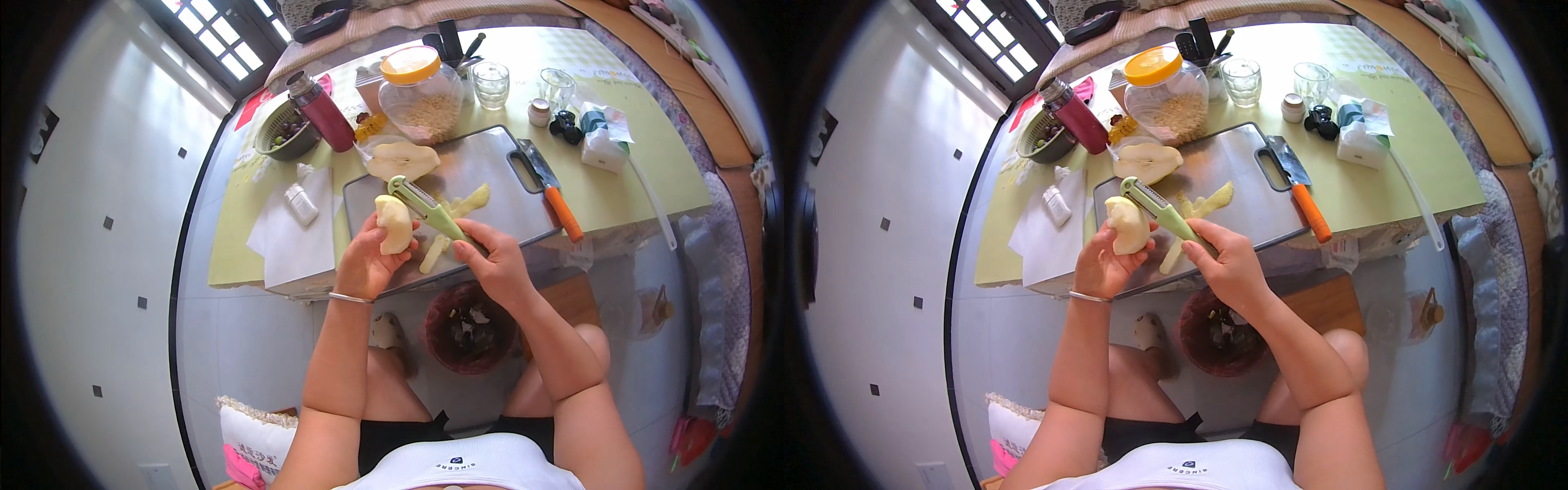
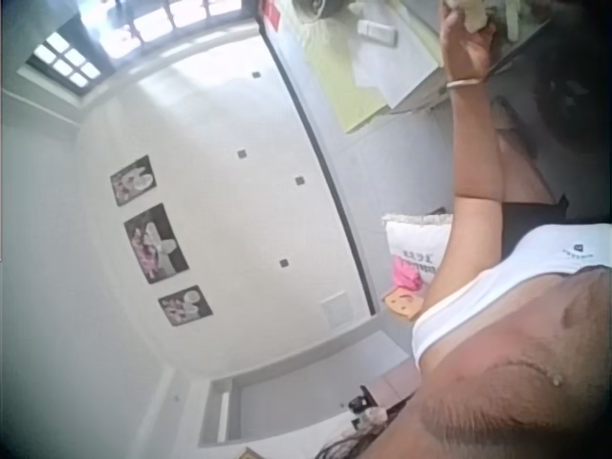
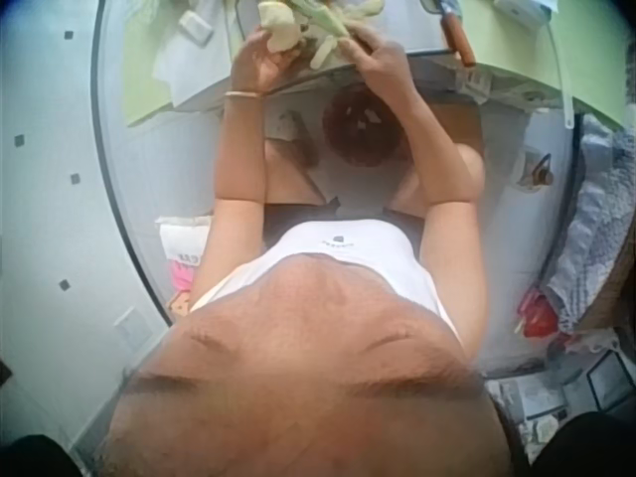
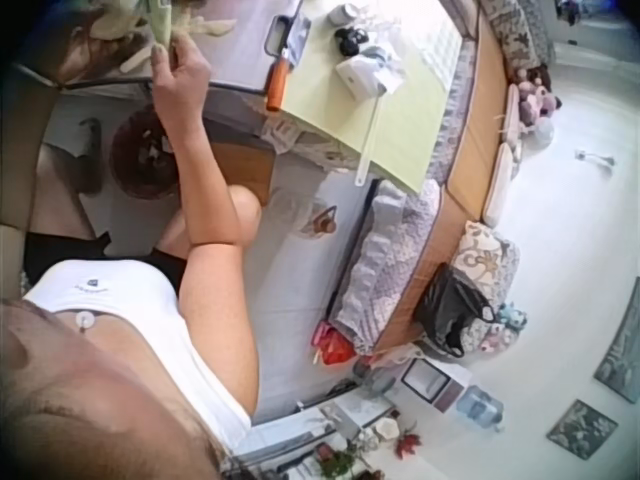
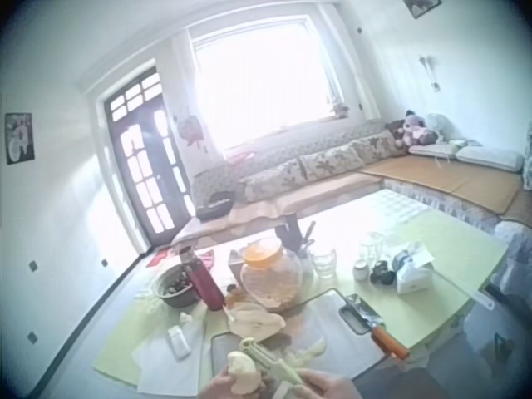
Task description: The person walks through a hallway and into a room, selecting a pear from a bowl of fruit. They place the pear on a cutting board, cut off the top, and then use a peeler to remove the skin from the pear.
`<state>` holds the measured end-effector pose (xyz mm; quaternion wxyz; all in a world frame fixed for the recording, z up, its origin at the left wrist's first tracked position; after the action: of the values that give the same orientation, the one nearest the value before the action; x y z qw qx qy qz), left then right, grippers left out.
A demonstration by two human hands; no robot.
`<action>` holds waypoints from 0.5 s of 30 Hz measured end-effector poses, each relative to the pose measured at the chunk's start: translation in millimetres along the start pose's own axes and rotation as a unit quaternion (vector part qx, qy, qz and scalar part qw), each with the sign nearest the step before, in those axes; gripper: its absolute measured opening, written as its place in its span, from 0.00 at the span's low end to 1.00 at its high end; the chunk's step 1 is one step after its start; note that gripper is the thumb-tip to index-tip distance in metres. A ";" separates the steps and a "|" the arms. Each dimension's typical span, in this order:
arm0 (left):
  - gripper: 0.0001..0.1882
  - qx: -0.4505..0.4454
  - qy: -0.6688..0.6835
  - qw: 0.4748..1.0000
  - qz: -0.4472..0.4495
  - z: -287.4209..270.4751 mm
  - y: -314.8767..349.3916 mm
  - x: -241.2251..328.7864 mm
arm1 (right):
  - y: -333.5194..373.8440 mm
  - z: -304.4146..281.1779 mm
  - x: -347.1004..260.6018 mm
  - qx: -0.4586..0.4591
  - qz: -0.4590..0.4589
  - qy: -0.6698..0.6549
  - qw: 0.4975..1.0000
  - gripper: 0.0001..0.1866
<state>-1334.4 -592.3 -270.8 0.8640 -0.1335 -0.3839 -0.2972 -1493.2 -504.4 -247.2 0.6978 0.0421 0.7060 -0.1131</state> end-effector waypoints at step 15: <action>0.39 -0.078 0.012 0.996 0.038 14.3 1.9 8.5 | 9.3 -1.5 -26.3 0.000 -0.074 0.037 0.997 0.16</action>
<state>-1337.1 -587.7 -255.0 0.8663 -0.2107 -0.3436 -0.2951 -1492.0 -492.4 -221.9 0.6613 -0.0055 0.7322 -0.1629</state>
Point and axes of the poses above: each hand's wrist, its own y-axis away from the middle knuckle, its own z-axis out of the palm, x = y × z, the point moved 10 cm from there along -y, towards the middle knuckle, and after that the axes turned 6 degrees about z, right-handed, at the moved point
